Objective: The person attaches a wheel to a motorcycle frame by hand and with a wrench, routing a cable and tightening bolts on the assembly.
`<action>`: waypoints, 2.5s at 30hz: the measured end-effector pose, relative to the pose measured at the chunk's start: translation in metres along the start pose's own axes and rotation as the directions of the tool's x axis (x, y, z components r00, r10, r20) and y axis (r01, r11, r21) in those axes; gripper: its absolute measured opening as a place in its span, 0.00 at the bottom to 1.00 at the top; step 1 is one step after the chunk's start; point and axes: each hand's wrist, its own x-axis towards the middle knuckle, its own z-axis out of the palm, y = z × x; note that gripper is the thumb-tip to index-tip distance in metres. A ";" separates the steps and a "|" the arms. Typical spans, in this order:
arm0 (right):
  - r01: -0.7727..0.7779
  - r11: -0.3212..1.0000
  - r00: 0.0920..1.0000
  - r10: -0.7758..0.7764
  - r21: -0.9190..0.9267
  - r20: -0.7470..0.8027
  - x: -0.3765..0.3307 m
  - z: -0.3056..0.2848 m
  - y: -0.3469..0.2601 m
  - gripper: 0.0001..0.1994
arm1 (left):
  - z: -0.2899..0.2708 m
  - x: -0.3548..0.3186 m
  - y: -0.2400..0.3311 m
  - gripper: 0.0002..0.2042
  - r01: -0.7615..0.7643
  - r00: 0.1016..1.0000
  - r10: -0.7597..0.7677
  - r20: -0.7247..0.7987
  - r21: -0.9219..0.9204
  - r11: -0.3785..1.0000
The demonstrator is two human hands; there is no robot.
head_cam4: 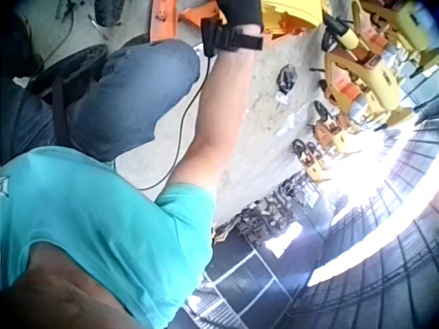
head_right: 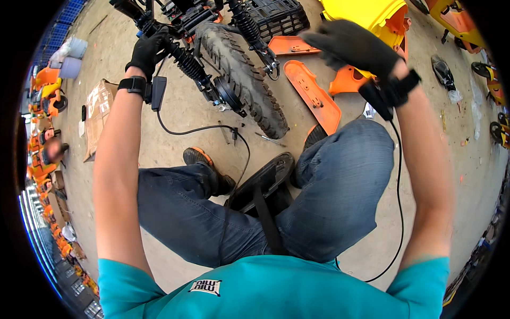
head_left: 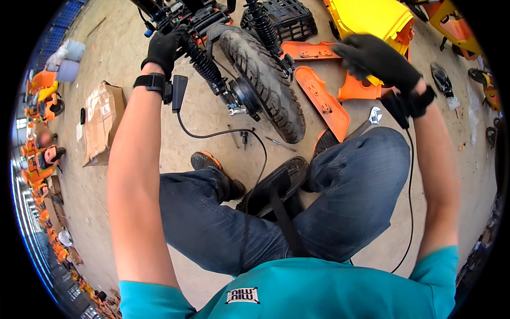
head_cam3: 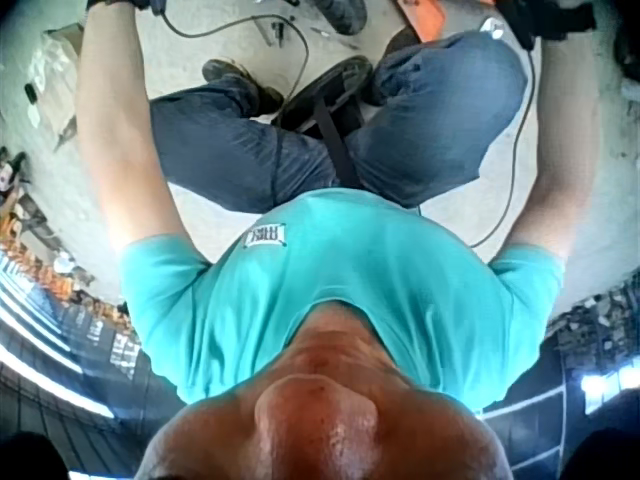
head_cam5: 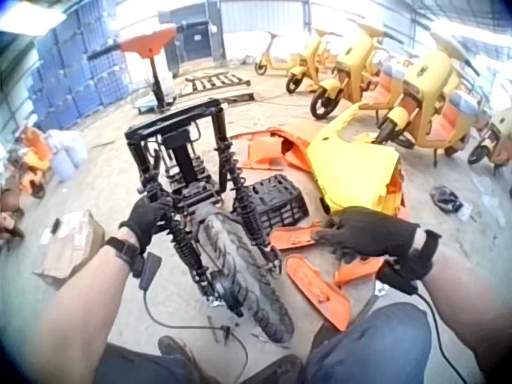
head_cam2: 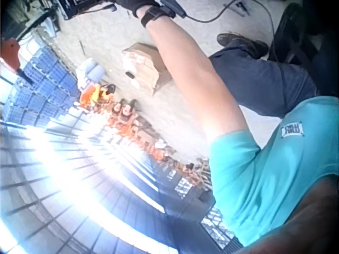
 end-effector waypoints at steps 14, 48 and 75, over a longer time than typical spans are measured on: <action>0.207 0.921 0.968 -0.241 -0.330 -0.066 0.056 0.141 -0.055 0.36 | 0.013 -0.004 0.039 0.10 0.302 0.939 -0.344 0.000 -0.477 0.826; 0.220 0.907 0.962 -0.262 -0.358 -0.072 0.054 0.142 -0.054 0.35 | 0.013 -0.005 0.047 0.10 0.472 0.854 -0.516 0.072 -0.524 0.709; 0.216 0.917 0.968 -0.245 -0.336 -0.045 0.055 0.143 -0.052 0.36 | 0.008 -0.003 0.036 0.13 0.460 0.871 -0.474 0.127 -0.549 0.698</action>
